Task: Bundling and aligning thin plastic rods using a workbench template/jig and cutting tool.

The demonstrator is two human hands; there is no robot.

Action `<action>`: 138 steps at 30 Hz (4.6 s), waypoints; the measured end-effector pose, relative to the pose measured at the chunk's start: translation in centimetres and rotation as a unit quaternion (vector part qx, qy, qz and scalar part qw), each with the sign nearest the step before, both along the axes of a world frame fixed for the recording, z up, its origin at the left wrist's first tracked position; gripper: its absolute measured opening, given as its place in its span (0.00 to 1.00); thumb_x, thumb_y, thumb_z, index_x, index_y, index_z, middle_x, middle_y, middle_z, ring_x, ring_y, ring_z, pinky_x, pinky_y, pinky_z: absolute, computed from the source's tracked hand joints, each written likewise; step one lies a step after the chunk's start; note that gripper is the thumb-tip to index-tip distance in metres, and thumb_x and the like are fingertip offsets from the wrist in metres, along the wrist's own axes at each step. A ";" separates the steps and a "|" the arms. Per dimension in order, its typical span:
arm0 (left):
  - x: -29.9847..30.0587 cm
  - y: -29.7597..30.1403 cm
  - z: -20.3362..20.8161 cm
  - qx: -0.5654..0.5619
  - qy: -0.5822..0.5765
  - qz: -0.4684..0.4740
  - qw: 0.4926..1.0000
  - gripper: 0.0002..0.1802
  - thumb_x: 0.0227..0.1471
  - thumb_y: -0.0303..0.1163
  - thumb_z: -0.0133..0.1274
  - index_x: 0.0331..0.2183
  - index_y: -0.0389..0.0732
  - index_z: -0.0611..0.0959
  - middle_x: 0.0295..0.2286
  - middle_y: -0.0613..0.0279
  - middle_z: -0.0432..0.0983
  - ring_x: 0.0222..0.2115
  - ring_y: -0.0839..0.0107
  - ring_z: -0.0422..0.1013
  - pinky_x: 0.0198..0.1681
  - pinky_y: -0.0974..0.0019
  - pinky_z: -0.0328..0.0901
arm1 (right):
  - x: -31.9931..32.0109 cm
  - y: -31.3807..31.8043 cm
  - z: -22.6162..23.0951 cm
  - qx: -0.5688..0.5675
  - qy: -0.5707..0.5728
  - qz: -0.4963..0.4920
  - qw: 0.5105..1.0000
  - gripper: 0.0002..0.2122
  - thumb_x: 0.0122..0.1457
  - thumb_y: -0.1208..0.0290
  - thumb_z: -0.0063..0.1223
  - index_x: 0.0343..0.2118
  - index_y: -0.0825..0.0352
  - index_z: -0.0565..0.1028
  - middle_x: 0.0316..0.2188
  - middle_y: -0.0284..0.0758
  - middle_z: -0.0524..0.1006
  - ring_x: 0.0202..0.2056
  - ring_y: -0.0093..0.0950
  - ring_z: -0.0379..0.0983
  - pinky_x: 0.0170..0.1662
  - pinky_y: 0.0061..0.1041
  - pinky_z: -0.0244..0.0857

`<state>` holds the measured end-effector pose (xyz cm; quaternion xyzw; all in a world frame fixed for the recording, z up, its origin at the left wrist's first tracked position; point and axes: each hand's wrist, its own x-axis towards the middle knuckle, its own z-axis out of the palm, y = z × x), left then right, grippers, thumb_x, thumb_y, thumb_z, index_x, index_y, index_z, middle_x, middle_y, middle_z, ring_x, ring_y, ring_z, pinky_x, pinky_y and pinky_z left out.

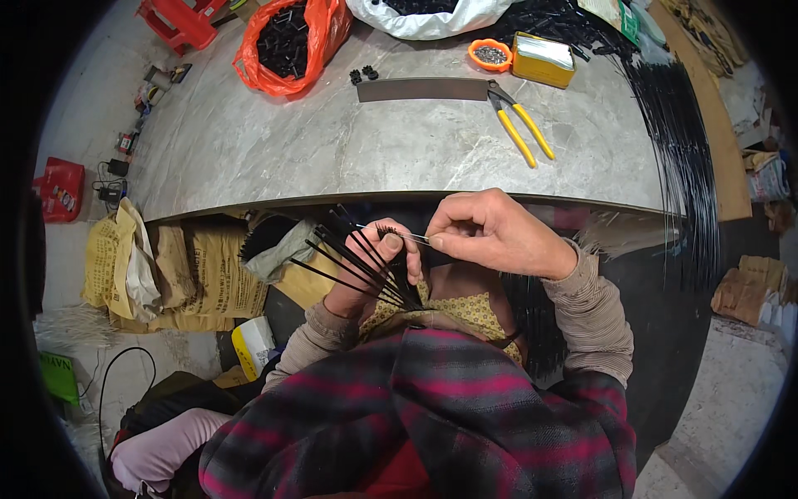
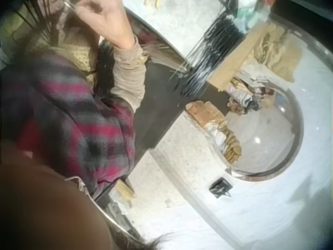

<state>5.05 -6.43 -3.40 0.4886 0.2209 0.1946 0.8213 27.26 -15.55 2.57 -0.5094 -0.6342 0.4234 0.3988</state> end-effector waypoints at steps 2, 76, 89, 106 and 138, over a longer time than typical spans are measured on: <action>0.0 0.0 -0.1 -0.007 -0.009 -0.003 1.000 0.16 0.65 0.40 0.54 0.35 0.34 0.77 0.24 0.58 0.76 0.24 0.70 0.74 0.30 0.68 0.72 | 0.1 -0.1 0.0 -0.041 0.036 0.002 0.998 0.05 0.61 0.73 0.60 0.34 0.70 0.79 0.26 0.25 0.73 0.26 0.13 0.62 0.28 0.18 0.56; 0.3 0.6 -1.6 0.018 -0.041 -0.030 0.999 0.17 0.66 0.41 0.52 0.37 0.34 0.80 0.25 0.59 0.78 0.26 0.71 0.77 0.31 0.69 0.72 | -1.8 1.3 -0.3 -0.095 0.175 -0.017 0.980 0.04 0.64 0.75 0.57 0.37 0.70 0.78 0.19 0.18 0.67 0.23 0.07 0.57 0.26 0.14 0.52; 1.1 0.5 -1.0 0.043 -0.013 -0.047 0.998 0.22 0.67 0.45 0.50 0.32 0.34 0.80 0.23 0.61 0.78 0.24 0.73 0.75 0.30 0.72 0.68 | -2.3 2.7 -0.5 -0.110 0.191 -0.004 0.975 0.07 0.67 0.73 0.56 0.36 0.73 0.75 0.20 0.28 0.77 0.22 0.18 0.78 0.28 0.17 0.69; -0.3 0.3 -2.6 -0.033 -0.025 -0.034 0.999 0.16 0.68 0.38 0.47 0.39 0.32 0.76 0.29 0.57 0.77 0.30 0.69 0.77 0.35 0.66 0.73 | -1.8 -1.2 -5.0 -0.040 0.193 -0.097 0.976 0.25 0.54 0.68 0.60 0.56 0.72 0.73 0.50 0.36 0.74 0.52 0.25 0.70 0.55 0.26 0.63; -3.1 4.3 -3.5 0.058 -0.041 0.142 0.987 0.24 0.58 0.21 0.55 0.55 0.31 0.70 0.47 0.54 0.75 0.50 0.67 0.73 0.56 0.64 0.68 | -9.2 3.0 -10.5 -0.028 0.351 -0.218 0.910 0.17 0.73 0.61 0.45 0.49 0.73 0.73 0.30 0.32 0.77 0.31 0.20 0.75 0.37 0.21 0.72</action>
